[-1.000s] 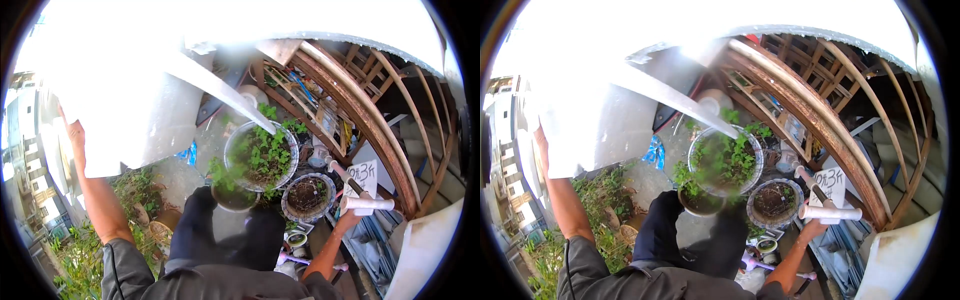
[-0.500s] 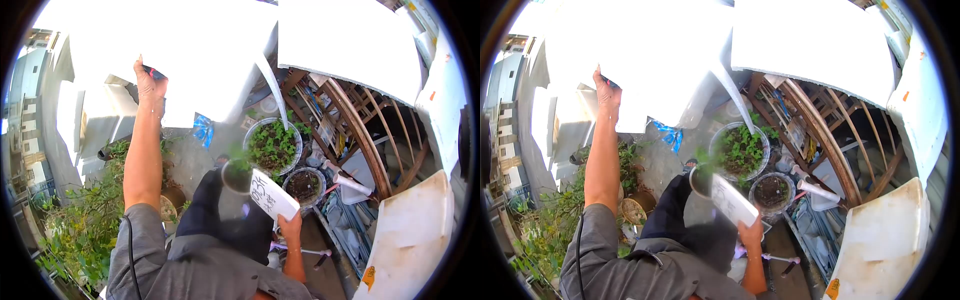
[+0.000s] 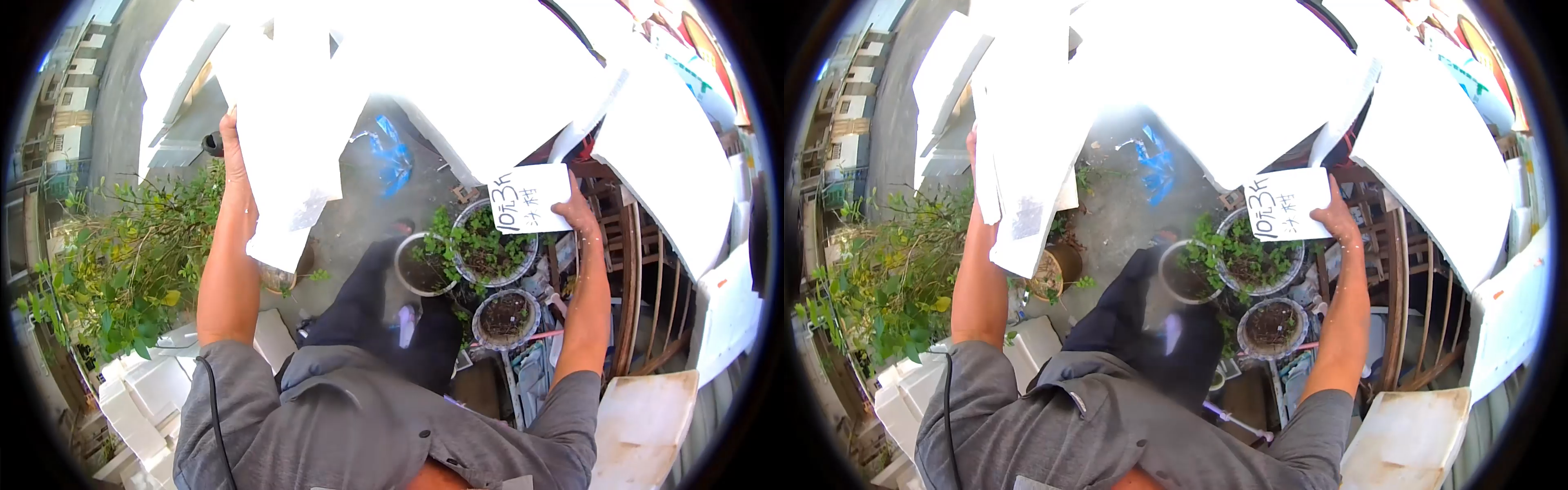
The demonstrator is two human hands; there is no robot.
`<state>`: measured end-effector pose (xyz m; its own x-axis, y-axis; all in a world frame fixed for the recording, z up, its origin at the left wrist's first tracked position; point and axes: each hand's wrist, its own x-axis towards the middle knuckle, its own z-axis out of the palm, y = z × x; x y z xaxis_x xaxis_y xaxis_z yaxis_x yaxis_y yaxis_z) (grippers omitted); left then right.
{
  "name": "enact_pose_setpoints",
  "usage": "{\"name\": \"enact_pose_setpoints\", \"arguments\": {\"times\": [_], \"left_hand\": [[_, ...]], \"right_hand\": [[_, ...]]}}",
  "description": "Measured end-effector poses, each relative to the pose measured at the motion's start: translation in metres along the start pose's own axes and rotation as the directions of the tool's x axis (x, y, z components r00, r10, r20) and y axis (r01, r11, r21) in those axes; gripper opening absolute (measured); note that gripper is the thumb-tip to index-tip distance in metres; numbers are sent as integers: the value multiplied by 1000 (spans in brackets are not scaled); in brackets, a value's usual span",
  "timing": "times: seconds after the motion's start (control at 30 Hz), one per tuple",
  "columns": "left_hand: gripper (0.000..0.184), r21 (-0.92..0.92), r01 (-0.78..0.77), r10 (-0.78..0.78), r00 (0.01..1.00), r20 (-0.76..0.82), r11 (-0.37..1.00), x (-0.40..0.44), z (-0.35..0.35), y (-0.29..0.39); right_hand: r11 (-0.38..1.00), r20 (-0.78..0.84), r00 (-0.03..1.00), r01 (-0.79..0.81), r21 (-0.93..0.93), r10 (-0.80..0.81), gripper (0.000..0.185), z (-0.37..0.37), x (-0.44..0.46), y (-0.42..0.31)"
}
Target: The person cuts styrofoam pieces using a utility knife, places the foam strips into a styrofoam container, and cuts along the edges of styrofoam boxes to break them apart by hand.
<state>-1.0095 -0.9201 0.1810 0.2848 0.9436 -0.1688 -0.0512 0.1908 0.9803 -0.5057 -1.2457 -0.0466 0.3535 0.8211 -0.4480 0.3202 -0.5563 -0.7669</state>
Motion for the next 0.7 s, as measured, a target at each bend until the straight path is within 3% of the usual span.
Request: {"name": "enact_pose_setpoints", "arguments": {"times": [0.07,0.2,0.23,0.4,0.47,0.5,0.7], "left_hand": [[74,-7,58,-58,997,-58,998,-10,-36,-2],[70,-237,123,-164,973,-162,964,-19,-83,-12],[69,-240,135,-177,970,-165,961,-19,-92,-13],[65,-322,202,-261,953,-153,925,5,-119,-14],[64,-300,208,-260,954,-145,931,15,-125,-13],[63,-289,207,-255,957,-141,935,22,-129,-12],[66,-297,275,-335,926,-176,914,36,-150,-8]], "right_hand": [[996,73,997,4,91,-10,99,-3,6,-14],[1000,104,994,-22,-15,24,98,-6,19,-43],[991,92,995,-12,-130,24,96,-7,25,-48],[925,-42,982,-190,-330,186,98,-17,34,-78],[918,-41,970,-240,-315,239,99,-17,35,-107],[887,-32,963,-258,-383,266,100,-23,44,-89],[878,-35,945,-315,-360,324,93,-16,42,-99]]}}
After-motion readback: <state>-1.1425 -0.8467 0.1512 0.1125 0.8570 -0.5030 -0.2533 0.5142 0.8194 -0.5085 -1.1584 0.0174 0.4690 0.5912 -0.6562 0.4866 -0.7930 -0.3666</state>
